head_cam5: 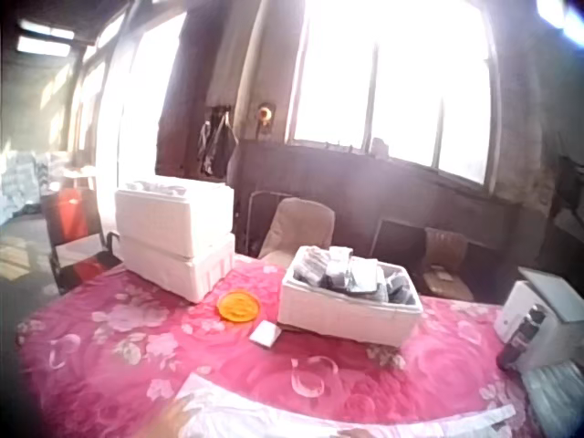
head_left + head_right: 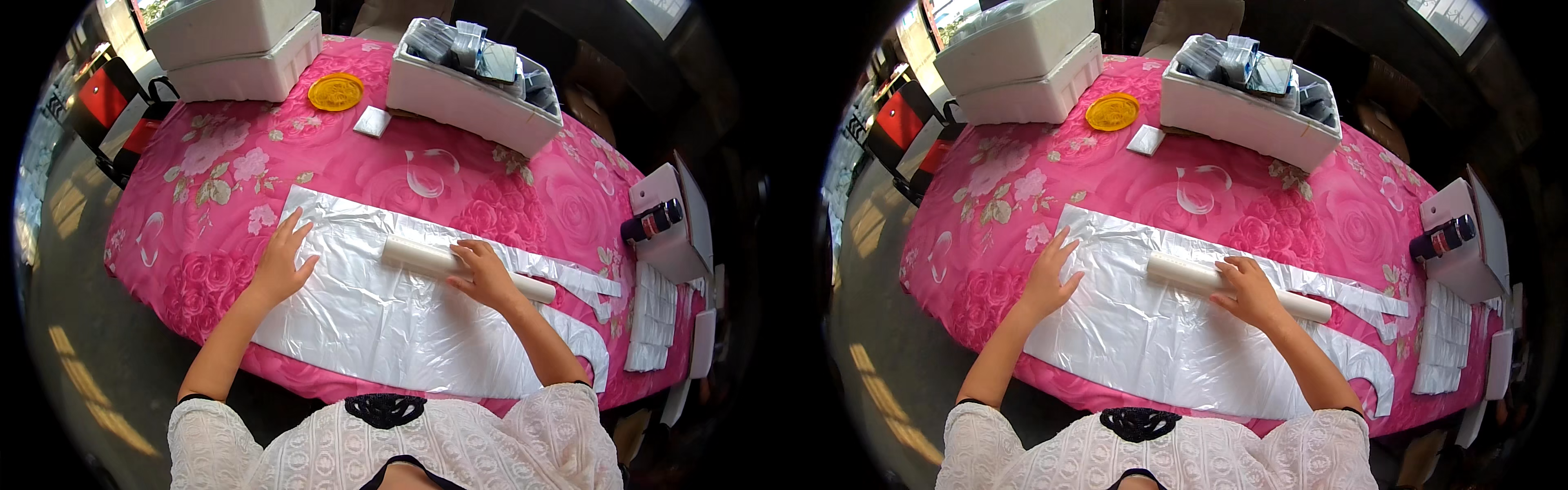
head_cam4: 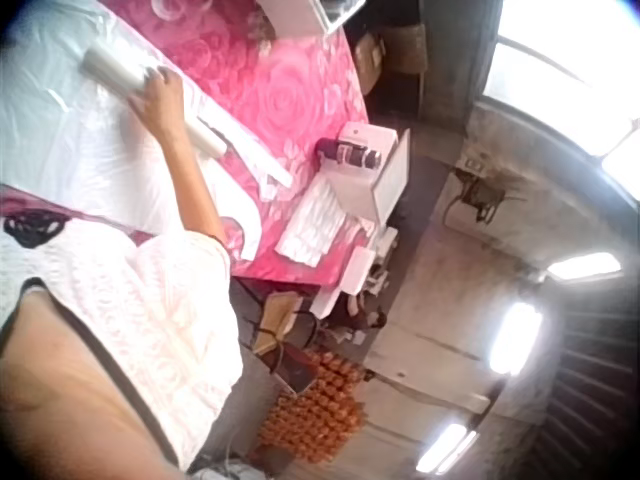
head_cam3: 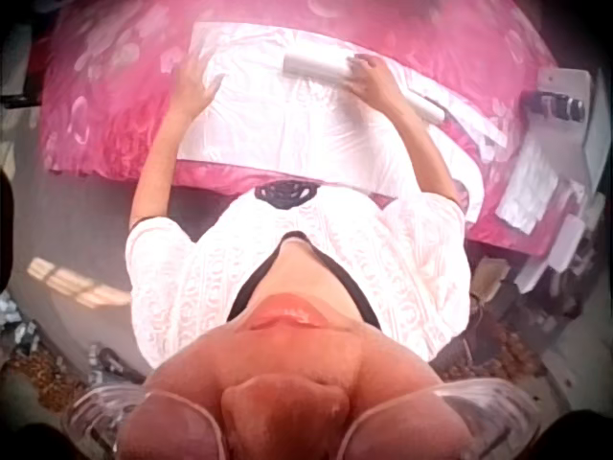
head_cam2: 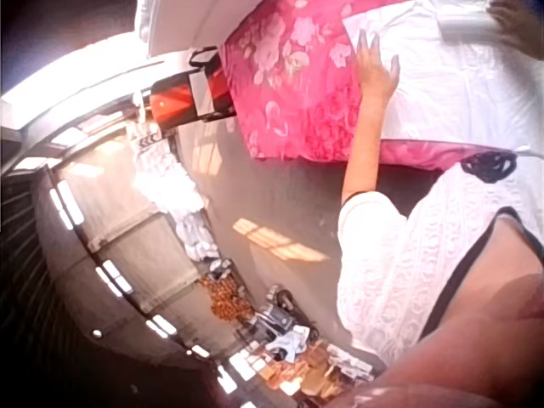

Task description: The person wraps small white rectangular items in clear plastic film. They unroll the film, place an item on it, fold the film over the item, and smooth it out. The wrapped items are stacked on the table.

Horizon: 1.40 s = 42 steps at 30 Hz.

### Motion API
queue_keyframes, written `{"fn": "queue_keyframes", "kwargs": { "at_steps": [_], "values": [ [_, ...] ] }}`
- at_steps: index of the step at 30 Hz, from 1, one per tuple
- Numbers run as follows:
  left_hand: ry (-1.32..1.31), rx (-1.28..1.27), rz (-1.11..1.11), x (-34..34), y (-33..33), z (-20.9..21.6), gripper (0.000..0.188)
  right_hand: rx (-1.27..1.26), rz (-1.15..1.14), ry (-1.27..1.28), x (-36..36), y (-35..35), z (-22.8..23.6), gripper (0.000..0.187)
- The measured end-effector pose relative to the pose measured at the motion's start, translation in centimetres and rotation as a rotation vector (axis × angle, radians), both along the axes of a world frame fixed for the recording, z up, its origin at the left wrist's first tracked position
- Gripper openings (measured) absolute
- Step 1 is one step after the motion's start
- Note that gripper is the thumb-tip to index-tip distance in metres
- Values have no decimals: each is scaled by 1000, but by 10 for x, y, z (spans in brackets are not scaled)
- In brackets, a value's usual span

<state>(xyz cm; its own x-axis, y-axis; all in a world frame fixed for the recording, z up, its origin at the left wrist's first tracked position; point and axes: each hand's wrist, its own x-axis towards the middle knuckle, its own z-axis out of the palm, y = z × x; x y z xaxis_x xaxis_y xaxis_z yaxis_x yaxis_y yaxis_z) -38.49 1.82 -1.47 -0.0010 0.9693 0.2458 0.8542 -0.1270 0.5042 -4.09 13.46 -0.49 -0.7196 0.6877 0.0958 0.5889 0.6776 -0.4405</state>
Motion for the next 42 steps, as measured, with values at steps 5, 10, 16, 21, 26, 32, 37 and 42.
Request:
{"fn": "queue_keyframes", "kwargs": {
  "at_steps": [5,10,16,21,26,32,37,42],
  "values": [
    [-66,-19,-19,33,-67,-2,51,148,-200,-12,69,-33,-12,50],
    [-79,-20,-34,75,-93,1,50,201,-260,-44,91,-68,-20,50],
    [-96,-49,-204,138,-114,-5,52,-67,-426,-168,62,-125,-10,59],
    [-82,-82,-338,188,-99,-13,58,-141,-364,217,40,-167,-33,51],
    [-53,-120,-420,217,-89,-20,69,191,-303,6,81,-160,-70,47],
    [-68,-102,-537,233,-90,-26,74,225,-535,-158,188,-122,-74,49],
    [-51,-34,-618,255,-85,-34,77,310,-782,-201,297,-99,-88,46],
    [-31,-13,-606,282,-84,-33,74,429,-989,-218,363,-115,-87,34]
  ]
}}
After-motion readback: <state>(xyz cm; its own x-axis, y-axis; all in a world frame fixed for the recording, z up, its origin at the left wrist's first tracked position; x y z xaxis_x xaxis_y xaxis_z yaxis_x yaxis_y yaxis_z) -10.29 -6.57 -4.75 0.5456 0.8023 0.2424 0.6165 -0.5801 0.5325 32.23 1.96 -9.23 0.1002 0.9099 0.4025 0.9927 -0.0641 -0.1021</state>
